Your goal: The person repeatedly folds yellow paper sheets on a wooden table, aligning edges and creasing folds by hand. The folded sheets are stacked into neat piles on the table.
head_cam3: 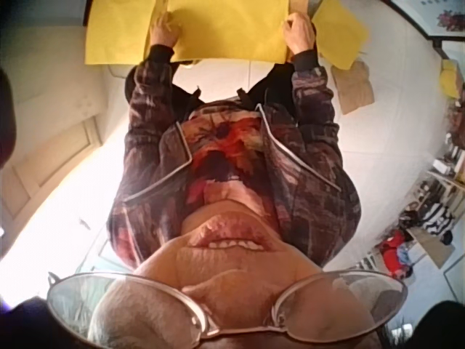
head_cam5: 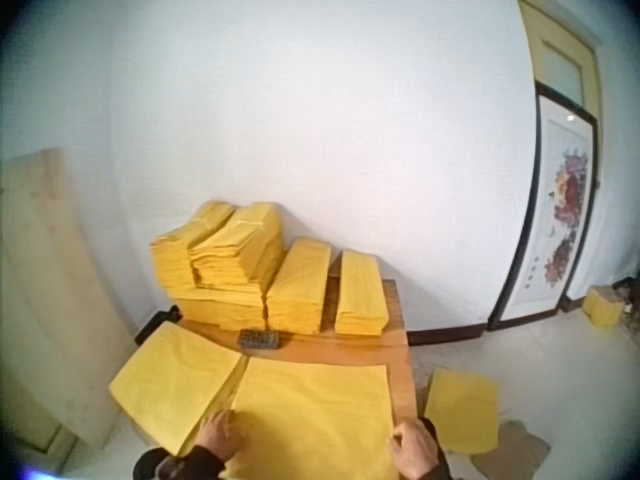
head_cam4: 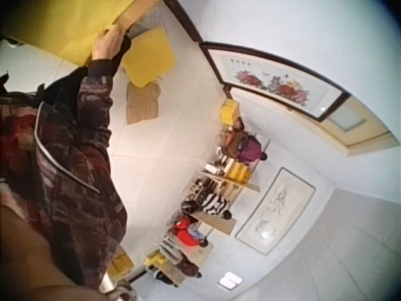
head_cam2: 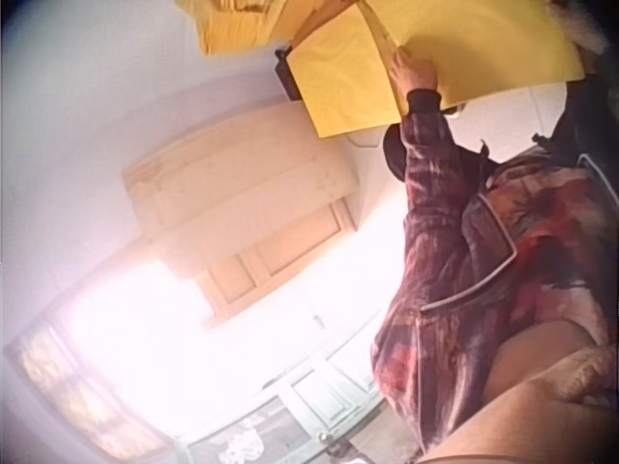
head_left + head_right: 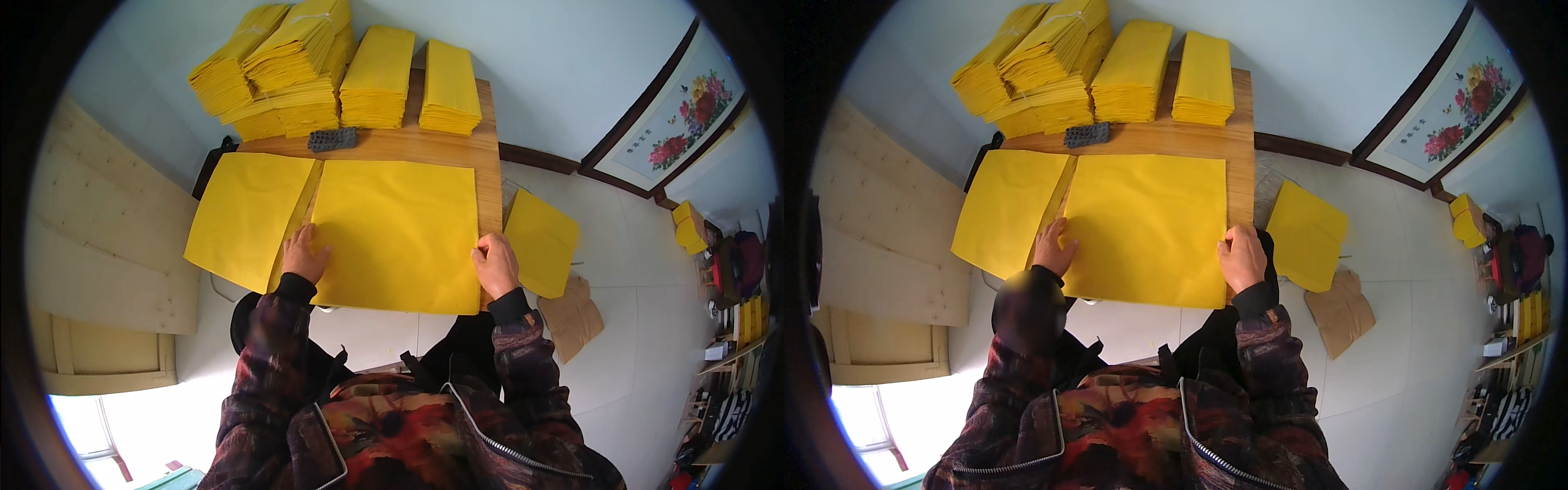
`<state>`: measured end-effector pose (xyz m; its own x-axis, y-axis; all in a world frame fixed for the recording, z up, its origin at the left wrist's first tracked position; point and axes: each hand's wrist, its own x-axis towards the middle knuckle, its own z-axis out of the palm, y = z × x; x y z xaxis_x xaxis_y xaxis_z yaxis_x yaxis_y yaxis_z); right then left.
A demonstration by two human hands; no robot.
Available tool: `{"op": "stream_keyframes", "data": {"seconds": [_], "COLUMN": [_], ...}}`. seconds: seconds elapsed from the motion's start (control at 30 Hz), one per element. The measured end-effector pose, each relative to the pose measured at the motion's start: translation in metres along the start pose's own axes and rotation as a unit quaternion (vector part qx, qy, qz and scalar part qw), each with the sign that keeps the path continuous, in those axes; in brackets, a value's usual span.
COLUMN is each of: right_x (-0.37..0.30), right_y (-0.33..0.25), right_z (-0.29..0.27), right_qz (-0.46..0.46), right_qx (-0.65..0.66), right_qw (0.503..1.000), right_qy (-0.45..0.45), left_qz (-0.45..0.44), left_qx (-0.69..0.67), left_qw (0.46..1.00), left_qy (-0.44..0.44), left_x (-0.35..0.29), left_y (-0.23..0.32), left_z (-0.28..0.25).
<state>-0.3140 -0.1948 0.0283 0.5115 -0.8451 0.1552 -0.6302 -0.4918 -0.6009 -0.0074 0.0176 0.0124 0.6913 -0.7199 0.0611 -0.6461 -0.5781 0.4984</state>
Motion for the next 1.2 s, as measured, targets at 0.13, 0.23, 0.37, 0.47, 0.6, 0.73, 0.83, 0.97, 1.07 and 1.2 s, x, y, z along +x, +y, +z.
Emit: {"op": "stream_keyframes", "data": {"seconds": [0.13, 0.23, 0.37, 0.47, 0.6, 0.73, 0.83, 0.97, 1.07, 1.2], "right_x": [0.007, 0.008, 0.005, 0.007, 0.012, -0.001, -0.022, -0.061, -0.076, -0.073], "right_y": [0.002, 0.002, 0.0, 0.0, 0.002, -0.005, -0.024, -0.054, -0.066, -0.07], "right_z": [0.001, 0.001, 0.002, 0.004, 0.005, -0.003, -0.016, -0.023, -0.017, -0.004], "right_qz": [0.003, -0.017, -0.03, -0.026, 0.008, -0.025, -0.082, -0.187, -0.251, -0.256], "right_qx": [-0.019, 0.005, -0.003, -0.047, -0.065, 0.017, 0.039, 0.04, 0.02, 0.026], "right_qw": [1.0, 0.999, 0.999, 0.998, 0.998, 0.999, 0.996, 0.98, 0.962, 0.961], "right_qy": [-0.001, 0.028, 0.031, 0.018, -0.015, 0.02, 0.011, -0.052, -0.101, -0.102], "left_qz": [0.003, -0.001, 0.018, 0.043, 0.05, 0.04, 0.047, 0.144, 0.243, 0.251], "left_qx": [0.01, 0.019, 0.035, 0.041, 0.04, 0.028, 0.025, 0.107, 0.071, 0.143], "left_qw": [1.0, 1.0, 0.999, 0.997, 0.996, 0.998, 0.998, 0.975, 0.967, 0.951], "left_qy": [0.002, 0.002, 0.026, 0.045, 0.057, 0.036, 0.046, 0.13, -0.015, -0.113], "left_x": [-0.002, -0.004, -0.004, 0.0, 0.006, 0.01, 0.007, -0.026, -0.07, -0.105], "left_y": [0.004, 0.006, 0.004, -0.002, -0.009, -0.012, -0.005, 0.02, 0.044, 0.062], "left_z": [-0.003, -0.003, 0.001, 0.005, 0.008, 0.008, 0.003, -0.005, -0.002, 0.004]}}
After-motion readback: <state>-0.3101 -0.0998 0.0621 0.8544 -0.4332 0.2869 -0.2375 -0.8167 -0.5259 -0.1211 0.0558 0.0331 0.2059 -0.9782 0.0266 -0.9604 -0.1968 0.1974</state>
